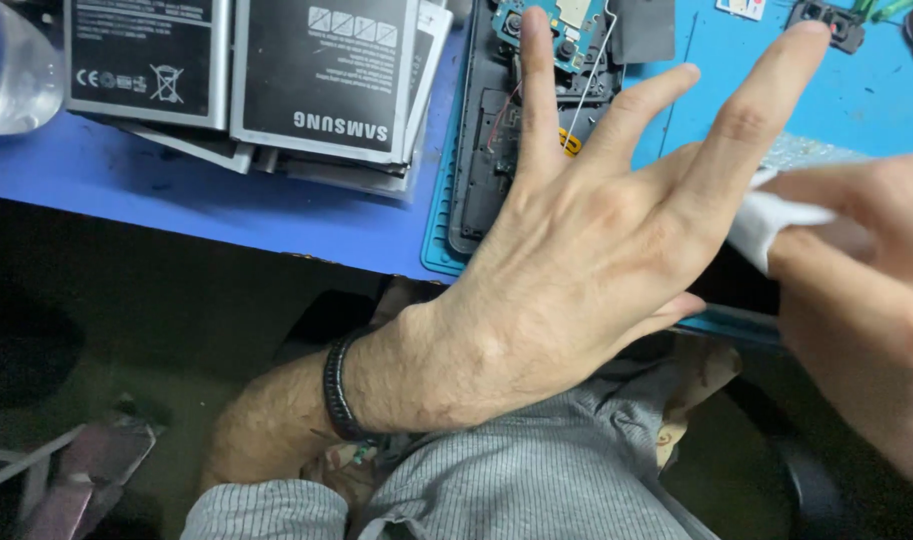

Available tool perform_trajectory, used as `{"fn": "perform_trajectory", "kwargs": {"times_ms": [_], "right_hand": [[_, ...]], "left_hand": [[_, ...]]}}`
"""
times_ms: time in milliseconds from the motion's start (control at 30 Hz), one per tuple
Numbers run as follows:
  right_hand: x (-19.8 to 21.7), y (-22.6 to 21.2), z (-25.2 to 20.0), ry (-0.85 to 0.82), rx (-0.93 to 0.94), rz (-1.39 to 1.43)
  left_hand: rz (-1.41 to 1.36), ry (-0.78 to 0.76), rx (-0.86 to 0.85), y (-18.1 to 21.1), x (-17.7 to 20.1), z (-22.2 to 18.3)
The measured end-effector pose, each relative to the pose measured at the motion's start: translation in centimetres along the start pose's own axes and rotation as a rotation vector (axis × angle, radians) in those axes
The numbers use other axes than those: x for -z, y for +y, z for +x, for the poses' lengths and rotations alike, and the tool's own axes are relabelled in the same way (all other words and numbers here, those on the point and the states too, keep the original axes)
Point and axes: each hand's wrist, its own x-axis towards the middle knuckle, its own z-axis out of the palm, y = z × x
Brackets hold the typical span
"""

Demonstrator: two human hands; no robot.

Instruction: Cleaning a mobile phone screen and assembling internal components into the chassis

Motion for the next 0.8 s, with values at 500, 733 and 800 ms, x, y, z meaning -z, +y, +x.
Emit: {"fn": "perform_trajectory", "kwargs": {"times_ms": [500,733,800], "right_hand": [[-0.9,0.6,-1.9,0.112,-0.1,-0.147],[-0.4,0.4,-1.4,0.04,-0.095,-0.143],[-0.6,0.3,-1.7,0.095,-0.066,-0.163]], "left_hand": [[-0.048,-0.046,0.087,0.4,0.1,0.0],[-0.049,-0.013,0.102,0.5,0.1,-0.1],[-0.039,-0.037,0.107,0.4,0.1,-0.1]]}}
